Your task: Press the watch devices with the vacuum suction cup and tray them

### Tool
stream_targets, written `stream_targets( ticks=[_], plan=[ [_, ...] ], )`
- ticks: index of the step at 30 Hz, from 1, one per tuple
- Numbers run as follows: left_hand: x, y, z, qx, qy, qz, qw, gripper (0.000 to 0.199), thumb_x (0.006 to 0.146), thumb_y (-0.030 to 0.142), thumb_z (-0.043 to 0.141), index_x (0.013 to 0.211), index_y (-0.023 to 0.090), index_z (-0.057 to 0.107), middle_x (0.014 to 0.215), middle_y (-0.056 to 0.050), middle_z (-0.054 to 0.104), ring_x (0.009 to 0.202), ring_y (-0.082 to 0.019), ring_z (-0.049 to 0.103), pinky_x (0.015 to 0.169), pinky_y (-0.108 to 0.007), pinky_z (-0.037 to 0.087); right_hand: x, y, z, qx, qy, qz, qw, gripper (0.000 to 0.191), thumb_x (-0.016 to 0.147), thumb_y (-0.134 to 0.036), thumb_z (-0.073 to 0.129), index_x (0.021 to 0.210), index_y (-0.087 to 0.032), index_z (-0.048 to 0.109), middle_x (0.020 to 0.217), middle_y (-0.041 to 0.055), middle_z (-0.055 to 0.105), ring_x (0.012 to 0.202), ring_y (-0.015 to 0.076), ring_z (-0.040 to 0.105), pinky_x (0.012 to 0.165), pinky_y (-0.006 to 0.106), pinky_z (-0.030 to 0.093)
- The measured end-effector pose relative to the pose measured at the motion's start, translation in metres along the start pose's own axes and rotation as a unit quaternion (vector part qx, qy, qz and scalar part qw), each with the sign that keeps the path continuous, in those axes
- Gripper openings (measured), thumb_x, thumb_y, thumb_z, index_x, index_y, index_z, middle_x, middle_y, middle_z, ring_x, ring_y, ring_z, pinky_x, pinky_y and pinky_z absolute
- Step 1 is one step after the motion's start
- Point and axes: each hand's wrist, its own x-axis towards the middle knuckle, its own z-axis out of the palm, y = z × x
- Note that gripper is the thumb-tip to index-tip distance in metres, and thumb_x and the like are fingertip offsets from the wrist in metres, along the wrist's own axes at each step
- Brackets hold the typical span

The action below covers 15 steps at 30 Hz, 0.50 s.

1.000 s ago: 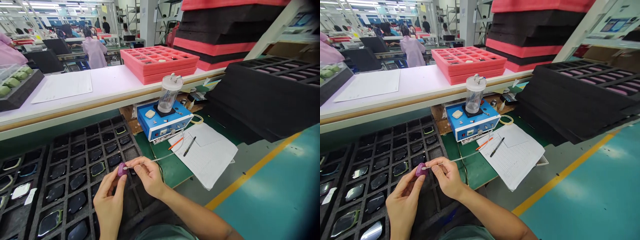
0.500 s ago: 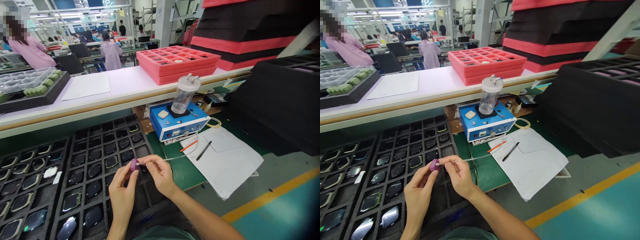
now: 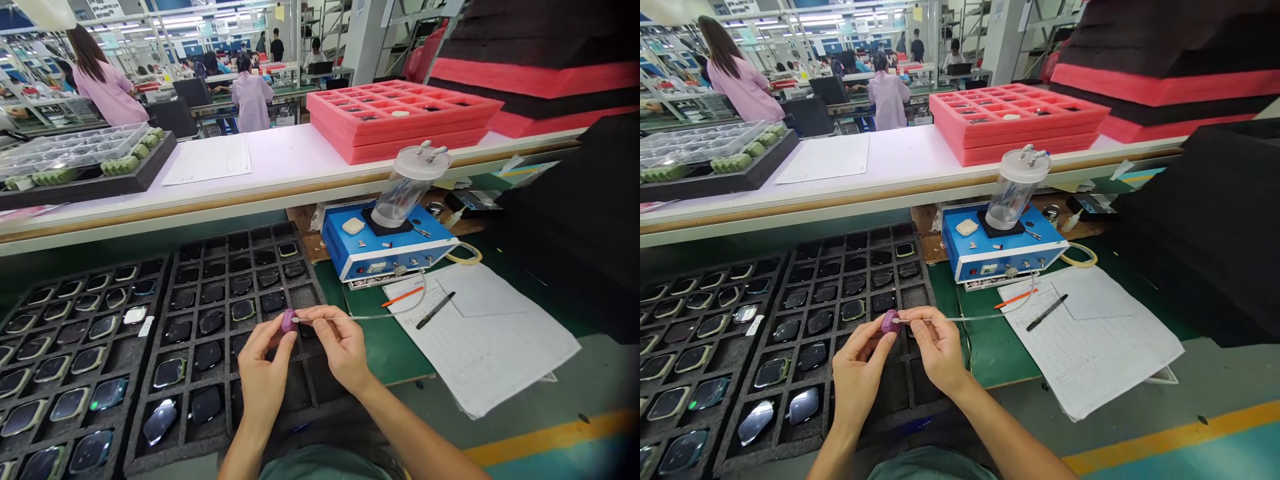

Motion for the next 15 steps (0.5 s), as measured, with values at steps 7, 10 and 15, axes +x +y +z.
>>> stream_targets(
  ticks=[7, 10, 15],
  plan=[
    [0.0027, -0.0016, -0.0012, 0.001, 0.008, 0.005, 1.000, 0.032, 0.083, 0.037, 0.077, 0.112, 0.024, 0.079, 0.111, -0.007, 0.074, 0.098, -0.020, 0.071, 0.085, -0.028, 0.059, 0.0041, 0.0005, 0.0012, 0.011, -0.006, -0.002, 1.000, 0.016, 0.100, -0.032, 0.060, 0.099, -0.022, 0.071, 0.101, 0.0074, 0.075, 0.099, 0.0199, 0.073, 0.091, 0.034, 0.061],
    [0.0044, -0.0001, -0.0003, 0.012, 0.012, 0.002, 1.000, 0.034, 0.082, 0.041, 0.078, 0.111, 0.024, 0.079, 0.111, -0.007, 0.075, 0.098, -0.021, 0.071, 0.085, -0.028, 0.060, 0.0064, -0.0001, 0.0010, 0.018, -0.014, 0.001, 1.000, 0.016, 0.100, -0.032, 0.059, 0.100, -0.022, 0.071, 0.103, 0.0071, 0.075, 0.099, 0.0192, 0.073, 0.092, 0.034, 0.061],
    [0.0065, 0.0017, 0.0010, 0.023, 0.015, 0.002, 1.000, 0.037, 0.080, 0.044, 0.078, 0.111, 0.023, 0.079, 0.110, -0.007, 0.075, 0.096, -0.021, 0.071, 0.083, -0.028, 0.060, 0.0082, -0.0013, 0.0003, 0.014, -0.019, 0.004, 1.000, 0.018, 0.100, -0.034, 0.059, 0.102, -0.021, 0.070, 0.105, 0.0076, 0.075, 0.101, 0.0191, 0.073, 0.093, 0.034, 0.060]
  ],
)
